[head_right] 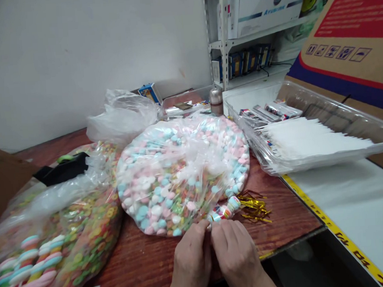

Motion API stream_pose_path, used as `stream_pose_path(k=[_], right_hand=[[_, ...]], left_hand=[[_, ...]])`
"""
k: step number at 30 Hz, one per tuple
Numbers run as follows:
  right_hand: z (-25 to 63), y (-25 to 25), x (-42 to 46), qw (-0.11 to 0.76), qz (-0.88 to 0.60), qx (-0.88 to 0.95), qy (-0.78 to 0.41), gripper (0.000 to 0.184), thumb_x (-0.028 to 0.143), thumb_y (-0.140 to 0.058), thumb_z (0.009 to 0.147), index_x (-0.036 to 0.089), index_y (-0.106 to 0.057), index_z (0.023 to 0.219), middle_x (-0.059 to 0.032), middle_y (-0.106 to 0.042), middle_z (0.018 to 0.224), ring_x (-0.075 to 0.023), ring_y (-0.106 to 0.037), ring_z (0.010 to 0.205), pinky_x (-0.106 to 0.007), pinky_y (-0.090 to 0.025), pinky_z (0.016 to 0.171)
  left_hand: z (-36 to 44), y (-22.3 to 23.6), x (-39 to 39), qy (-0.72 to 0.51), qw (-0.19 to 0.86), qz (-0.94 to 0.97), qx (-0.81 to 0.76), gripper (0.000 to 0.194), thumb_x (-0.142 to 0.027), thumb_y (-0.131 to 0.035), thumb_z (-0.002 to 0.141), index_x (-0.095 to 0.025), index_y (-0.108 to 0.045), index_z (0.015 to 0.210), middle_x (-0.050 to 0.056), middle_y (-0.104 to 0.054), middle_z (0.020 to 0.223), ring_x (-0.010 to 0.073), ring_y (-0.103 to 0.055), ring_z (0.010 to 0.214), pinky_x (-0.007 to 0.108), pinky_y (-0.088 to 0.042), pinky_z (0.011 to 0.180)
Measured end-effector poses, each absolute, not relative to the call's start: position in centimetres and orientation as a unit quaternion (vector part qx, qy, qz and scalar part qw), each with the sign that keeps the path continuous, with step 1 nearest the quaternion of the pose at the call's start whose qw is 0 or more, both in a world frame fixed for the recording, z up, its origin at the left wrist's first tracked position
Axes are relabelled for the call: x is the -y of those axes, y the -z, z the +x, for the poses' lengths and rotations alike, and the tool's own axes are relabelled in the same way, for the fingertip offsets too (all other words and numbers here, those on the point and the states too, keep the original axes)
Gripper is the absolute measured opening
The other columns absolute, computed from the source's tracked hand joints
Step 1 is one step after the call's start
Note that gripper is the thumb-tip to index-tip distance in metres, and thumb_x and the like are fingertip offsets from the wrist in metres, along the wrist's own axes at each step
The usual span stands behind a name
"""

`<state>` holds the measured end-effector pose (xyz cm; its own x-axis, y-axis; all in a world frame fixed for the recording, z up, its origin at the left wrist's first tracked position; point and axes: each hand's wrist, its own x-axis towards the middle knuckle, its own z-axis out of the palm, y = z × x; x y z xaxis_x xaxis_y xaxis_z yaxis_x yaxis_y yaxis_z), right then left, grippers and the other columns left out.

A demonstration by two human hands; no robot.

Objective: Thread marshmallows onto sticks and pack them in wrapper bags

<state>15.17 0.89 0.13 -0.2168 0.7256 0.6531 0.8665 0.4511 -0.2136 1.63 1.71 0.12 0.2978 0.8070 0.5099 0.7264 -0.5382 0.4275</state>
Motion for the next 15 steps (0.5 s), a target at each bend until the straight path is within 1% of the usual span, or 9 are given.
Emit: stream_pose_path(k=[2,3,8,13,15], right_hand=[[15.3,0.1,-0.6,0.348,-0.497,0.790,0.084,0.010,0.007,-0.050,0.092,0.008,-0.059,0.096,-0.0121,-0.061,0.075,-0.0242,-0.059,0.075,-0.039,-0.046,0.068],[15.3,0.2,-0.4,0.349,-0.495,0.792,0.081,0.011,0.007,-0.050,0.092,0.007,-0.059,0.098,-0.0123,-0.061,0.075,-0.0243,-0.059,0.075,-0.039,-0.047,0.068],[15.2,0.9,0.0,0.379,-0.488,0.784,0.057,0.014,0.007,-0.053,0.090,0.010,-0.058,0.104,-0.0121,-0.064,0.080,-0.0240,-0.061,0.076,-0.039,-0.049,0.067],[14.6,1.2,0.0,0.397,-0.476,0.784,0.029,0.014,0.007,-0.054,0.091,0.008,-0.057,0.104,-0.0137,-0.064,0.082,-0.0247,-0.061,0.080,-0.039,-0.049,0.068],[14.5,1.2,0.0,0.402,-0.477,0.781,0.024,0.013,0.007,-0.053,0.091,0.007,-0.058,0.103,-0.0134,-0.063,0.080,-0.0240,-0.060,0.078,-0.038,-0.049,0.068]], left_hand=[[1.5,-0.2,-1.8,-0.347,0.050,0.810,-0.471,0.037,-0.006,-0.045,0.089,-0.016,-0.051,0.124,0.008,-0.068,0.085,0.0191,-0.065,0.077,0.028,-0.054,0.070],[1.4,-0.2,-1.9,-0.342,0.054,0.810,-0.473,0.038,-0.006,-0.044,0.089,-0.016,-0.052,0.125,0.009,-0.067,0.086,0.0194,-0.065,0.079,0.029,-0.054,0.071],[1.4,-0.7,-2.2,-0.354,0.110,0.792,-0.485,0.035,-0.005,-0.046,0.089,-0.016,-0.056,0.121,0.009,-0.066,0.090,0.0185,-0.065,0.084,0.028,-0.054,0.074],[1.4,-1.2,-2.4,-0.370,0.149,0.762,-0.510,0.031,-0.006,-0.050,0.088,-0.018,-0.058,0.116,0.008,-0.066,0.093,0.0178,-0.065,0.087,0.027,-0.054,0.077],[1.4,-1.1,-2.4,-0.378,0.151,0.761,-0.505,0.034,-0.005,-0.051,0.087,-0.017,-0.056,0.119,0.008,-0.067,0.097,0.0174,-0.065,0.090,0.027,-0.053,0.080]])
